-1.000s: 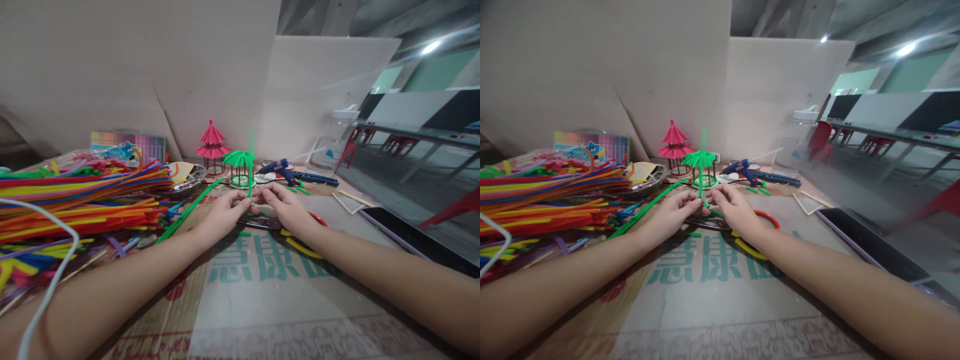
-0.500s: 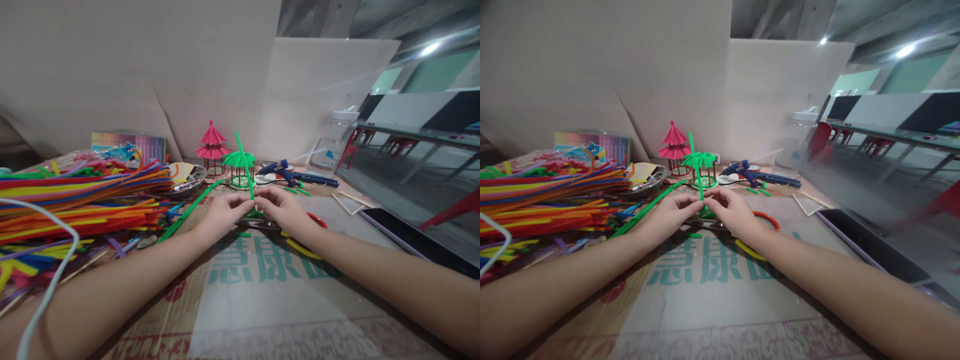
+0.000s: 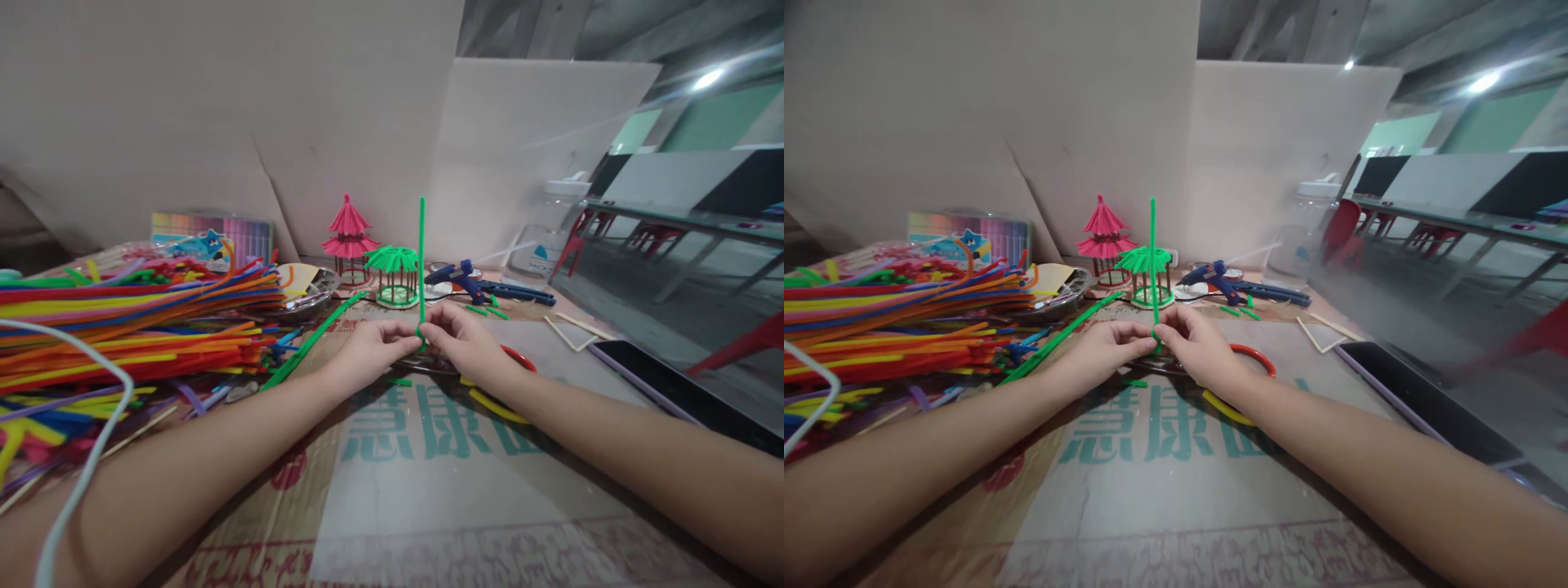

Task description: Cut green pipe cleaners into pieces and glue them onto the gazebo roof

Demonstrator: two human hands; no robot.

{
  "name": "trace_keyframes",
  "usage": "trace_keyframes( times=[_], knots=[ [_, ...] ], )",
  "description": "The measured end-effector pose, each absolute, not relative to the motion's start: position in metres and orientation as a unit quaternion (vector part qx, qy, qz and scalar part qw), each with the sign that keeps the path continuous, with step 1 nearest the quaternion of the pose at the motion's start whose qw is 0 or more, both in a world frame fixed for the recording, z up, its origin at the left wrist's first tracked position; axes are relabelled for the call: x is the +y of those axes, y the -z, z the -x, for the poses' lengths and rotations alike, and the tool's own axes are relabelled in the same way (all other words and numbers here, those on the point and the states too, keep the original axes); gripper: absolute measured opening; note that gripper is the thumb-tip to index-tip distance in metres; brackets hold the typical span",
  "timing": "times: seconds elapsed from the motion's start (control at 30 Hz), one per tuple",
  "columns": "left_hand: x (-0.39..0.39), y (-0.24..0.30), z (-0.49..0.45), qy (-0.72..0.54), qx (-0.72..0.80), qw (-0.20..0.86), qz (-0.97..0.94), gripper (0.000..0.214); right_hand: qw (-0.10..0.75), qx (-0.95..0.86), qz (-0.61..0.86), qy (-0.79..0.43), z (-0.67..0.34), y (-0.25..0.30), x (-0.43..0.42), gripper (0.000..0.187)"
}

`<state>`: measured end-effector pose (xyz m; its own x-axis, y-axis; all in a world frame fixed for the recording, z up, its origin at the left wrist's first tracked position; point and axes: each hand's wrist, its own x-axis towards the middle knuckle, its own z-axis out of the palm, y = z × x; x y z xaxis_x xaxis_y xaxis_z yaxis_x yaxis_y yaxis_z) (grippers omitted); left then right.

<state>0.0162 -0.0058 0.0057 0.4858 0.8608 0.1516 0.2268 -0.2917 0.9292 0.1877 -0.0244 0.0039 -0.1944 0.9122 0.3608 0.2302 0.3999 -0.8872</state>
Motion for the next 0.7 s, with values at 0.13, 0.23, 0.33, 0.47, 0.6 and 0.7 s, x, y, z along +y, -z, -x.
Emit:
trace_keyframes(
  times=[0.13, 0.23, 0.33, 0.47, 0.6, 0.7],
  knots=[
    [-0.0061, -0.0069, -0.0162, -0.338, 0.378, 0.48, -0.716, 0.027, 0.478, -0.683, 0.408, -0.373, -0.1882, -0.0017, -0.0226, 0.016],
    [-0.0066, -0.0077, -0.0164, -0.334, 0.381, 0.492, -0.708, 0.027, 0.466, -0.682, 0.405, -0.393, -0.1887, -0.0007, -0.0215, 0.017],
    [-0.0067, -0.0085, -0.0165, -0.328, 0.379, 0.503, -0.704, 0.028, 0.459, -0.68, 0.403, -0.406, -0.1889, 0.0002, -0.0205, 0.017],
    [-0.0072, -0.0096, -0.0164, -0.324, 0.372, 0.514, -0.702, 0.029, 0.461, -0.683, 0.4, -0.401, -0.1889, 0.0011, -0.0196, 0.016],
    [-0.0078, -0.0109, -0.0165, -0.324, 0.375, 0.519, -0.696, 0.029, 0.455, -0.685, 0.401, -0.402, -0.1888, 0.0012, -0.0199, 0.016],
    [-0.0084, -0.0126, -0.0168, -0.32, 0.382, 0.52, -0.693, 0.028, 0.453, -0.687, 0.406, -0.397, -0.1881, 0.0002, -0.0208, 0.017]
  ],
)
